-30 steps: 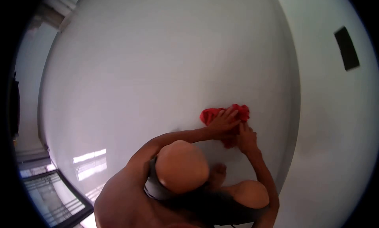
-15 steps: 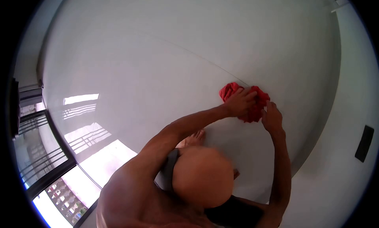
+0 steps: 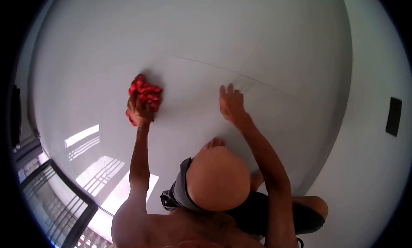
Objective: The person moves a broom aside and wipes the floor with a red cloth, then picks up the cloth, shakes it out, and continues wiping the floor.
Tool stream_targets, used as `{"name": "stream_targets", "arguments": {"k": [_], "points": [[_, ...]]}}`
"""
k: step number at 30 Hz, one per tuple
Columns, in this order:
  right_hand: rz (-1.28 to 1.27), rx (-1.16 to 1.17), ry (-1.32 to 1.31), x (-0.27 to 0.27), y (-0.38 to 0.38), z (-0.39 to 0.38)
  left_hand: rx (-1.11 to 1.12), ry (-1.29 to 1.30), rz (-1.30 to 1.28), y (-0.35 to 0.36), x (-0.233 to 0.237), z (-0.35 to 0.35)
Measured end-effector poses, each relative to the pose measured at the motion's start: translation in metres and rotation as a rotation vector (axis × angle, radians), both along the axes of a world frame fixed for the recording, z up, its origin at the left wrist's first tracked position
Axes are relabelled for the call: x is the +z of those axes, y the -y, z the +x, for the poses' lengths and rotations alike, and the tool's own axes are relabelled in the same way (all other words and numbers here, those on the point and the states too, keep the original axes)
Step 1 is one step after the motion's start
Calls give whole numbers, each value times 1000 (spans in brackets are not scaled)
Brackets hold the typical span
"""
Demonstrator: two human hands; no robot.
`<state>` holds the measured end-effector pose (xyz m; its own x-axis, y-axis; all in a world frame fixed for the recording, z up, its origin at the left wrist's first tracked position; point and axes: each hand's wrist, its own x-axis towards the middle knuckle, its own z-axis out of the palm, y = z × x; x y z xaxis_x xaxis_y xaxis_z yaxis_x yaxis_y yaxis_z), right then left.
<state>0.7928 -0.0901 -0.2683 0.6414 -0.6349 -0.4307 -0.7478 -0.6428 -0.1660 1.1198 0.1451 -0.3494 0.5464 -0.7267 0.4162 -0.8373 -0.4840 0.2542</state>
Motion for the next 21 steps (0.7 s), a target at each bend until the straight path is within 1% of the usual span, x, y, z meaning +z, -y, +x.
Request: {"name": "stream_targets", "arguments": {"k": [1, 2, 3, 5, 7, 8, 10, 12, 14, 15, 16, 17, 18, 20, 21], "points": [[-75, 29, 66, -16, -11, 2, 128, -22, 36, -14, -1, 3], [-97, 55, 104, -22, -21, 8, 183, -3, -9, -24, -8, 12], [-108, 104, 53, -13, -26, 14, 263, 75, -13, -29, -27, 17], [-246, 106, 50, -15, -45, 18, 400, 32, 27, -3, -26, 12], [-271, 149, 81, -17, -50, 13, 496, 11, 52, 23, -21, -9], [-282, 169, 101, -17, -55, 8, 407, 56, 37, 32, -27, -20], [-214, 153, 104, -20, -43, -1, 229, 156, 2, 67, -40, -43], [-183, 128, 98, -17, -32, -8, 75, 109, -43, 97, -45, -77], [-168, 108, 74, -13, -18, -33, -59, 61, -13, 130, -29, -126], [-153, 100, 64, -13, -10, -50, -178, 17, -87, 147, -24, -147], [-134, 95, 54, -14, -2, -68, -242, -35, -47, 161, -34, -168], [-117, 96, 46, -13, 9, -86, -322, -27, -28, 177, -41, -187], [-102, 99, 35, -11, 23, -103, -372, -73, 5, 192, -38, -210], [-104, 69, -172, 9, 58, -152, -479, -134, 31, 220, -41, -253], [-128, 29, -197, 28, 69, -175, -552, -132, 33, 230, -41, -273]]}}
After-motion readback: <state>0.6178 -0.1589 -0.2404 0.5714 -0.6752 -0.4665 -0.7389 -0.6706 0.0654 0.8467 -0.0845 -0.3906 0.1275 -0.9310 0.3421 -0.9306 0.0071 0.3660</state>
